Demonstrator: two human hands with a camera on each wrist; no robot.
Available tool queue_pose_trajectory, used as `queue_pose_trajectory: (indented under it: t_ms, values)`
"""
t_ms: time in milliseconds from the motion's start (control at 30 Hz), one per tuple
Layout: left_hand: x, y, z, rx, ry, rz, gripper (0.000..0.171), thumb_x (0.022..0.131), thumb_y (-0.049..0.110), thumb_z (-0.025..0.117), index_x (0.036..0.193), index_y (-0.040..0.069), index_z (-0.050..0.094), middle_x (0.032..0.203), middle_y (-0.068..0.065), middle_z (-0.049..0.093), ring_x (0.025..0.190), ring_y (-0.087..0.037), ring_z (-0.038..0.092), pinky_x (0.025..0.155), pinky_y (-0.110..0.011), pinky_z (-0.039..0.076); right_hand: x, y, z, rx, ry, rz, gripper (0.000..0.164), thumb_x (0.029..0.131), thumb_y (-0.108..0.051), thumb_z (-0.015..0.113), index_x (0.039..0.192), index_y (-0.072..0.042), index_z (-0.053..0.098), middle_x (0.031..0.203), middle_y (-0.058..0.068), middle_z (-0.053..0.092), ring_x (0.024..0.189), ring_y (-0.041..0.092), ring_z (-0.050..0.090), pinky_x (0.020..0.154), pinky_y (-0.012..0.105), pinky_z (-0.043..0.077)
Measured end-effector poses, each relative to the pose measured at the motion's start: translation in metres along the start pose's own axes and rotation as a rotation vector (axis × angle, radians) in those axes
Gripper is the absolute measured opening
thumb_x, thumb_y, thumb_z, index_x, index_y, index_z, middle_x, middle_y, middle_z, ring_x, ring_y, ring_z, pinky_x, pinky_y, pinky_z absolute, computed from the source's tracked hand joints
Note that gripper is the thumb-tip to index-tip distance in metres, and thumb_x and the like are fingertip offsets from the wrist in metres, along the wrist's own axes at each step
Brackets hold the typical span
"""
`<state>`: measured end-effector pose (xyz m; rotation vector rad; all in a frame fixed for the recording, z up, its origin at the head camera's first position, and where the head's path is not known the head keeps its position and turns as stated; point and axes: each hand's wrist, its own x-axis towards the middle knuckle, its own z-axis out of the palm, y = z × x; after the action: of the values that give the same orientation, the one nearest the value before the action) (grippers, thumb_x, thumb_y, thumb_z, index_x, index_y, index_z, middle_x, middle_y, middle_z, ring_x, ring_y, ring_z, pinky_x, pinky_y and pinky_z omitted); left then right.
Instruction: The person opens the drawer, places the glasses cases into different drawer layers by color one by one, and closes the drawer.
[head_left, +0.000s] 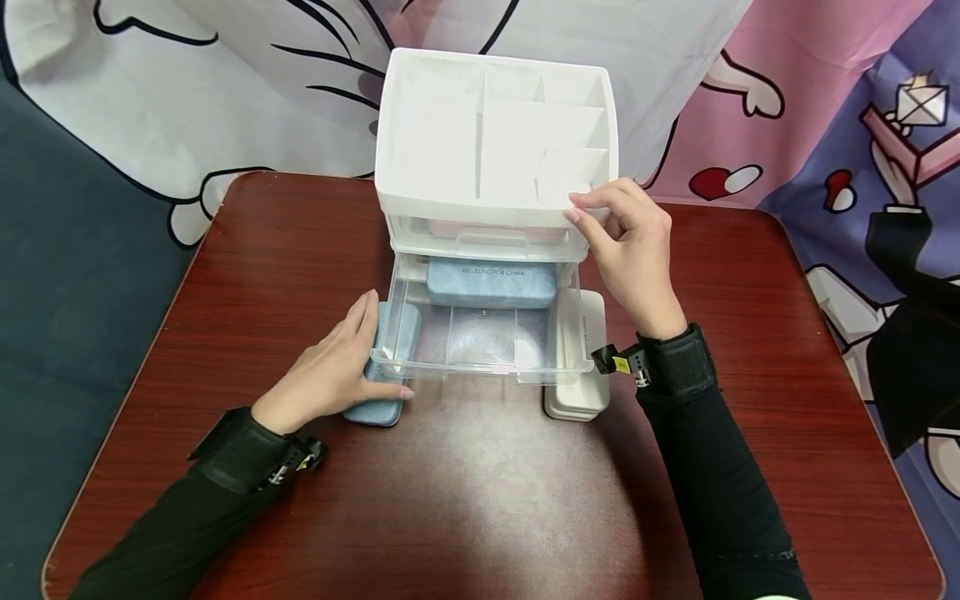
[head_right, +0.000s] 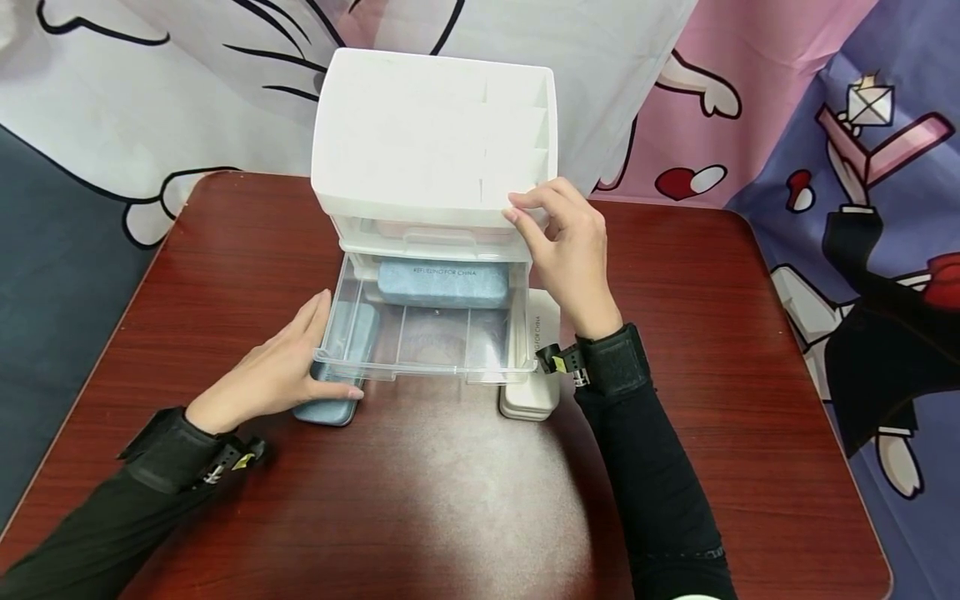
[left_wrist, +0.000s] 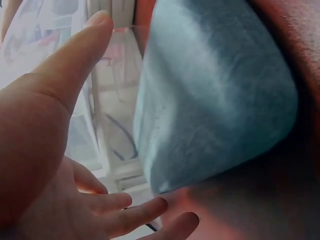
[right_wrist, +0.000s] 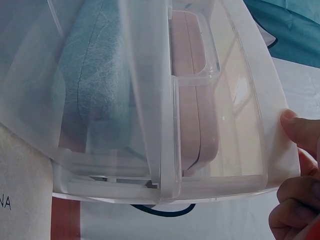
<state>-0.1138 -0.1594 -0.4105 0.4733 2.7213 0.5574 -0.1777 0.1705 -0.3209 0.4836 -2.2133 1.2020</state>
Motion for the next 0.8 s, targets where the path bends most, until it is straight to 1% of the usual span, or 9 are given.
queue_pose_trajectory:
  t_ms: [167,233,400,467,567,700,800]
  values:
    - [0.001,0.000,0.006,-0.005,0.014,-0.006,0.131,0.072,0.064,0.074,0.153,0.004,-0.011,0.163,-0.016,-0.007,0.147,-0.038,0.019,0.091,-0.058,0.046,0.000,0.002,0.000,-0.002,-0.001,0.010,0.013,0.084,-0.005,0.073,0.096,0.000,0.074,0.086,0.015,0.063,0.053,0.010,0.033,0.053,0.020,0.026]
    - [0.001,0.000,0.008,-0.006,0.014,-0.014,0.131,0.072,0.062,0.074,0.153,0.004,-0.011,0.163,-0.017,-0.007,0.147,-0.039,0.019,0.090,-0.058,0.047,0.000,0.003,0.000,-0.002,-0.002,0.004,0.013,0.084,-0.005,0.073,0.096,0.000,0.074,0.086,0.015,0.062,0.052,0.010,0.033,0.052,0.020,0.026]
    - [0.002,0.000,0.014,-0.009,0.011,-0.027,0.128,0.074,0.064,0.072,0.153,0.002,-0.009,0.162,-0.020,-0.003,0.146,-0.042,0.020,0.094,-0.059,0.044,0.000,0.000,0.000,0.009,-0.002,-0.001,0.013,0.084,-0.005,0.072,0.096,0.000,0.074,0.085,0.015,0.062,0.052,0.006,0.032,0.052,0.019,0.026]
    - [0.002,0.000,0.016,-0.013,0.022,-0.027,0.127,0.075,0.064,0.071,0.153,0.000,-0.006,0.162,-0.021,-0.001,0.145,-0.044,0.021,0.097,-0.060,0.043,0.000,0.000,0.000,0.012,-0.002,-0.009,0.013,0.084,-0.005,0.072,0.096,0.001,0.074,0.085,0.015,0.062,0.052,0.005,0.032,0.052,0.019,0.026]
    - [0.002,0.000,0.019,-0.010,0.039,-0.038,0.126,0.075,0.065,0.070,0.153,0.000,-0.004,0.162,-0.021,0.001,0.144,-0.044,0.024,0.094,-0.060,0.044,0.001,0.005,0.001,0.013,0.000,-0.018,0.013,0.084,-0.005,0.072,0.096,0.000,0.074,0.085,0.015,0.062,0.052,0.005,0.033,0.052,0.018,0.027]
    - [0.001,0.002,0.023,-0.003,0.069,-0.047,0.124,0.076,0.062,0.071,0.153,-0.001,-0.003,0.162,-0.021,0.002,0.142,-0.045,0.027,0.093,-0.059,0.045,0.000,0.015,0.001,0.013,-0.001,-0.027,0.013,0.084,-0.009,0.073,0.096,-0.003,0.075,0.086,0.012,0.063,0.052,0.006,0.034,0.051,0.018,0.027]
    - [0.001,0.002,0.025,0.000,0.092,-0.053,0.123,0.076,0.058,0.073,0.153,-0.004,-0.002,0.161,-0.025,0.004,0.140,-0.046,0.030,0.095,-0.058,0.045,0.001,0.020,0.001,0.016,-0.004,-0.047,0.014,0.085,-0.013,0.074,0.096,-0.006,0.076,0.086,0.009,0.063,0.051,0.006,0.035,0.051,0.018,0.028]
